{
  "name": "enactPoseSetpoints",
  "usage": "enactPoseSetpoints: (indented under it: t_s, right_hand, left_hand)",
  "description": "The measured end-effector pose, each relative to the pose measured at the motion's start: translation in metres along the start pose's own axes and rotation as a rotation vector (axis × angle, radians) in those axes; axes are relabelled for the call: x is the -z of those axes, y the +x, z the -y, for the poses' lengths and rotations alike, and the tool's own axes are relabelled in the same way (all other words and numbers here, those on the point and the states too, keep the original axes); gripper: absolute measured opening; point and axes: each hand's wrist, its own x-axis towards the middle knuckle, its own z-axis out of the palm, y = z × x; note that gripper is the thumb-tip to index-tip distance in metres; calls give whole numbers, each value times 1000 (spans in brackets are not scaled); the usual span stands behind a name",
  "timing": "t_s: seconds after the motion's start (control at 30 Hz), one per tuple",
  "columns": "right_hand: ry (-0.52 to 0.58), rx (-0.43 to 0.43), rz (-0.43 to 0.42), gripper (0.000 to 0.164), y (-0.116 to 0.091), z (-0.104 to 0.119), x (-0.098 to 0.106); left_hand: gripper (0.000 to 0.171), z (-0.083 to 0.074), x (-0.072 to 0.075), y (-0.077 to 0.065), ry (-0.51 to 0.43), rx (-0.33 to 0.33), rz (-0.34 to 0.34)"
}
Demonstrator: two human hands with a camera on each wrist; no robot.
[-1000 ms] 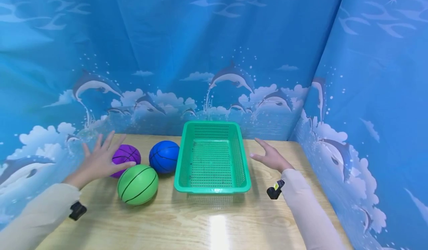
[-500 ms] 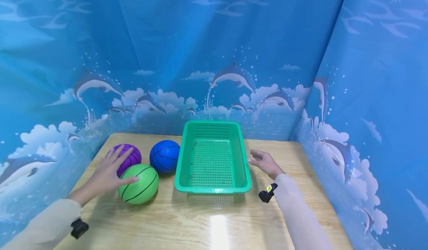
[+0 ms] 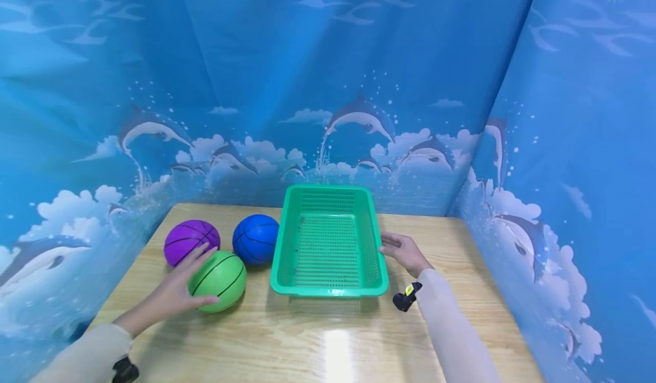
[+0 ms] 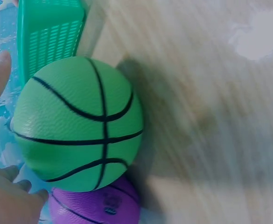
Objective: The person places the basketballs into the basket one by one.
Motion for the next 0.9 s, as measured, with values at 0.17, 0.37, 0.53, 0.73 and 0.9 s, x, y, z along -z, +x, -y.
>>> enactPoseSetpoints:
  t_s: [0.17, 0.37, 0.53, 0.73, 0.9]
  right_hand:
    - [19, -6, -11, 61, -3, -3, 3]
    - [27, 3, -2, 61, 0, -3, 0]
    - [26, 11, 0, 60, 1, 0, -3]
    - [46, 0, 4, 59, 1, 1, -2]
    - [65, -4, 2, 60, -1, 1, -2]
  left_hand:
    - [110, 2, -10, -3, -50, 10, 7]
    - [114, 13, -15, -7, -27, 18, -27]
    - [117, 21, -22, -11, 3, 14, -70]
    - [116, 24, -29, -10, -17, 5, -97]
    - [115, 23, -30, -7, -27, 10, -98]
